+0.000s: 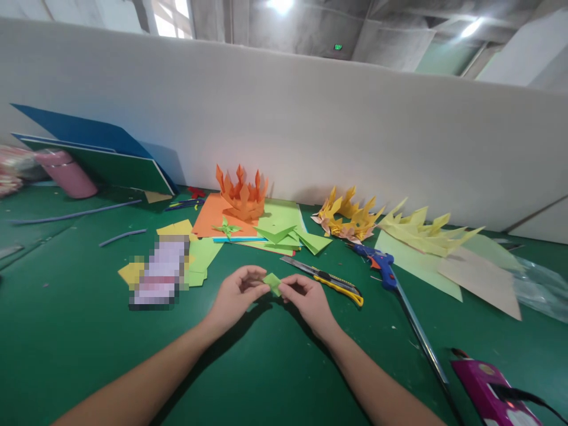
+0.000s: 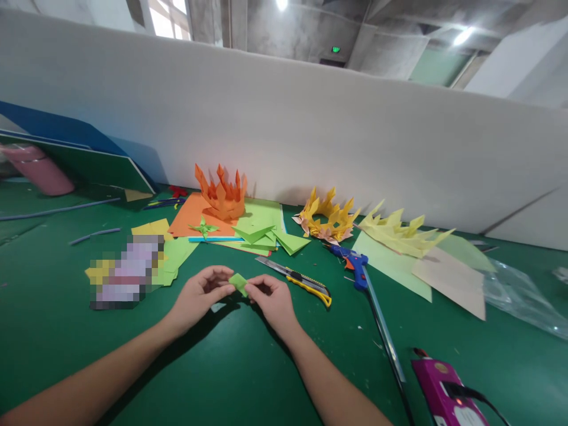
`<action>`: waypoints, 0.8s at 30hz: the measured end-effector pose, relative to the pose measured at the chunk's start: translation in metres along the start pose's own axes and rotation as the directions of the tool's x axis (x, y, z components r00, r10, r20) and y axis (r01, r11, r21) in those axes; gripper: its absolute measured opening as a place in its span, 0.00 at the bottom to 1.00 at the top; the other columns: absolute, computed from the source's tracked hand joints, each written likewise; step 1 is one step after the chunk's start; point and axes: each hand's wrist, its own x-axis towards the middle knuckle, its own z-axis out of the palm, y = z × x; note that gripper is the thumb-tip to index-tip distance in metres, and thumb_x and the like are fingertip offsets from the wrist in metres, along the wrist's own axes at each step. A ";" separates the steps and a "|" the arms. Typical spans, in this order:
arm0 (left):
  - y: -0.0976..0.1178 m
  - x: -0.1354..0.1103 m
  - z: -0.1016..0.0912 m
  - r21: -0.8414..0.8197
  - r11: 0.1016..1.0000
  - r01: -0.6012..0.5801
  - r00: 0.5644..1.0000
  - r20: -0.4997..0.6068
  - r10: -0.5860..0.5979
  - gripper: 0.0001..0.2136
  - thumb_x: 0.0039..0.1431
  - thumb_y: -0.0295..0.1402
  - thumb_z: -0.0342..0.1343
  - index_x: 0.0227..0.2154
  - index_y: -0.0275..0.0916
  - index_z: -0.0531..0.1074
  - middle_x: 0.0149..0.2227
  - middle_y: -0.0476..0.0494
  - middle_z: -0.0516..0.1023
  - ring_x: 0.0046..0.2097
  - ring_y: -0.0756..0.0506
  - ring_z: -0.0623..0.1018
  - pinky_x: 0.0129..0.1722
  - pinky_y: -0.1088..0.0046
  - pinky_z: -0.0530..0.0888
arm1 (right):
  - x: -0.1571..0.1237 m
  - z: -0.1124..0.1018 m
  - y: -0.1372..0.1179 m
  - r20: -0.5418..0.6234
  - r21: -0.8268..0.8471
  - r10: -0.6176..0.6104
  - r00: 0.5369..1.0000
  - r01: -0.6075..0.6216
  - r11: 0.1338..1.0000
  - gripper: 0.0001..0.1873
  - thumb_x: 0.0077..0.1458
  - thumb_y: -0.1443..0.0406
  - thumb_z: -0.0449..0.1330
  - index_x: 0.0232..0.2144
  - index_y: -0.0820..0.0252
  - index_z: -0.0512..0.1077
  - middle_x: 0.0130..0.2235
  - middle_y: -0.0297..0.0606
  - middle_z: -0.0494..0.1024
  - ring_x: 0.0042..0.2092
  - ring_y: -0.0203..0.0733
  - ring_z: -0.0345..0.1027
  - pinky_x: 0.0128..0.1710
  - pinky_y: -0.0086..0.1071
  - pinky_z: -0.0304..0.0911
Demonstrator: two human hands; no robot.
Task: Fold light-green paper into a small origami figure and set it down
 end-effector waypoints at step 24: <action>-0.004 -0.007 0.005 0.167 0.971 -0.170 0.984 0.080 0.158 0.05 0.49 0.33 0.53 0.29 0.38 0.68 0.27 0.50 0.71 0.28 0.51 0.71 0.29 0.76 0.70 | -0.003 0.002 -0.007 0.082 0.075 0.031 0.996 -0.037 0.996 0.10 0.36 0.60 0.66 0.18 0.61 0.75 0.18 0.30 0.70 0.21 0.30 0.58 0.23 0.27 0.59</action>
